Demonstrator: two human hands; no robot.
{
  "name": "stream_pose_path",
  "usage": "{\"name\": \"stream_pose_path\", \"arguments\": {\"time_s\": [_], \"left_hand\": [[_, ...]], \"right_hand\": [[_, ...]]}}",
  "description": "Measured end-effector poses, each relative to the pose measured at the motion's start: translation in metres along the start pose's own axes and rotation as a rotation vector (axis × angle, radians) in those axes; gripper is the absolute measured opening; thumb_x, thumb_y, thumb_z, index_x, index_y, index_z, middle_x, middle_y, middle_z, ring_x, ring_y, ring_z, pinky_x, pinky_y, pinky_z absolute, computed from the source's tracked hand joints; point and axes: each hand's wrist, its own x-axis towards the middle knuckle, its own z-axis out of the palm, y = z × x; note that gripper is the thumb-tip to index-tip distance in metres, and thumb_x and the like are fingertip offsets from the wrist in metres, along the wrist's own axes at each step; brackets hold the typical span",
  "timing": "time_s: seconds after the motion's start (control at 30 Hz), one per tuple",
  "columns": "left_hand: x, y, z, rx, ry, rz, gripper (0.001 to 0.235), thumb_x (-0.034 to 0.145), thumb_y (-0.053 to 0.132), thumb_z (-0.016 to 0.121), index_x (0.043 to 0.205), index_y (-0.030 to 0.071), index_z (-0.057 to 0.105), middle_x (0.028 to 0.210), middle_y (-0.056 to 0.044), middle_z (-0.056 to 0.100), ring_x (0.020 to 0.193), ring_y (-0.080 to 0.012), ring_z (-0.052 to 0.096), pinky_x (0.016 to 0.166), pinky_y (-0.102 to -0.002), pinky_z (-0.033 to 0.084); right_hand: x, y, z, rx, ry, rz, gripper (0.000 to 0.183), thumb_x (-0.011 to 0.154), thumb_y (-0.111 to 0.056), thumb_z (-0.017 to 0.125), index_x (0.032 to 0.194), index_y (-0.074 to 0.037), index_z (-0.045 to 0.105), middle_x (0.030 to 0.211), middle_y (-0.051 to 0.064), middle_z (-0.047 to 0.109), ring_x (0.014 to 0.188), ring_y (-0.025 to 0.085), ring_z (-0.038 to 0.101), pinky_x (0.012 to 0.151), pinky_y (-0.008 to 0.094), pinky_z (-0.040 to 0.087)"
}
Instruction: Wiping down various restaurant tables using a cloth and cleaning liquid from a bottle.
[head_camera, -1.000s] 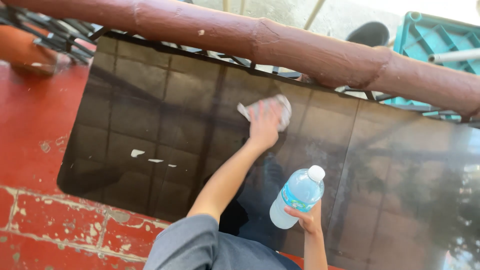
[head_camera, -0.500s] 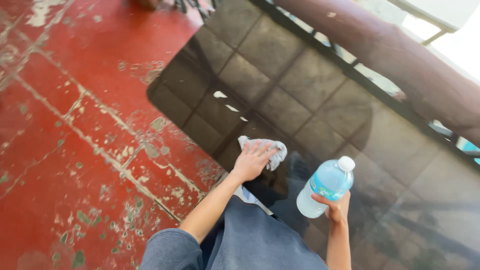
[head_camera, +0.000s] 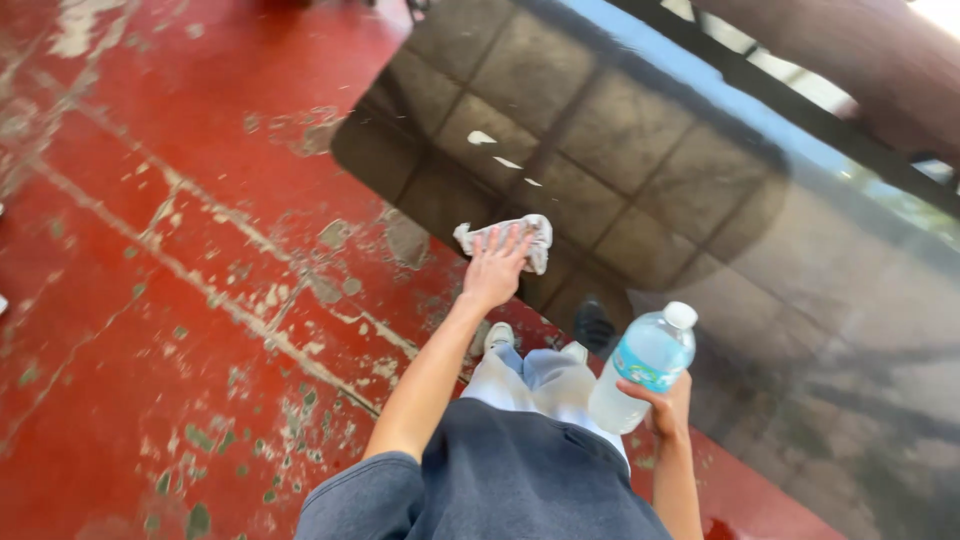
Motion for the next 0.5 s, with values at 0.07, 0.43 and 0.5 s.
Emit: {"name": "stream_pose_path", "arguments": {"time_s": [0.07,0.43,0.5], "left_hand": [[-0.008,0.012,0.005,-0.009,-0.001,0.035,0.059,0.103,0.030,0.051,0.160,0.027,0.036,0.169,-0.008,0.030,0.152,-0.0431,0.027,0.121,-0.065,0.016],[-0.063,0.243,0.103,-0.006,-0.043,0.479,0.062,0.093,0.025,0.060,0.155,0.027,0.047,0.165,-0.006,0.038,0.155,-0.0389,0.027,0.122,-0.067,0.009],[-0.070,0.293,0.126,-0.091,-0.080,0.609,0.061,0.094,0.028,0.062,0.153,0.025,0.047,0.165,-0.006,0.039,0.155,-0.0396,0.028,0.123,-0.067,0.010]], "right_hand": [[-0.020,0.000,-0.011,-0.019,0.038,-0.002,0.055,0.057,0.003,0.087,0.109,0.000,0.071,0.099,0.008,0.074,0.089,0.021,0.071,0.082,0.037,0.057],[-0.084,-0.001,-0.128,0.031,0.203,-0.062,0.067,0.057,0.001,0.087,0.120,-0.001,0.065,0.105,0.008,0.074,0.095,0.022,0.073,0.086,0.039,0.059],[-0.095,0.001,-0.155,-0.021,0.229,-0.063,0.066,0.059,0.002,0.088,0.121,0.001,0.065,0.106,0.010,0.073,0.096,0.022,0.071,0.086,0.039,0.058]]}}
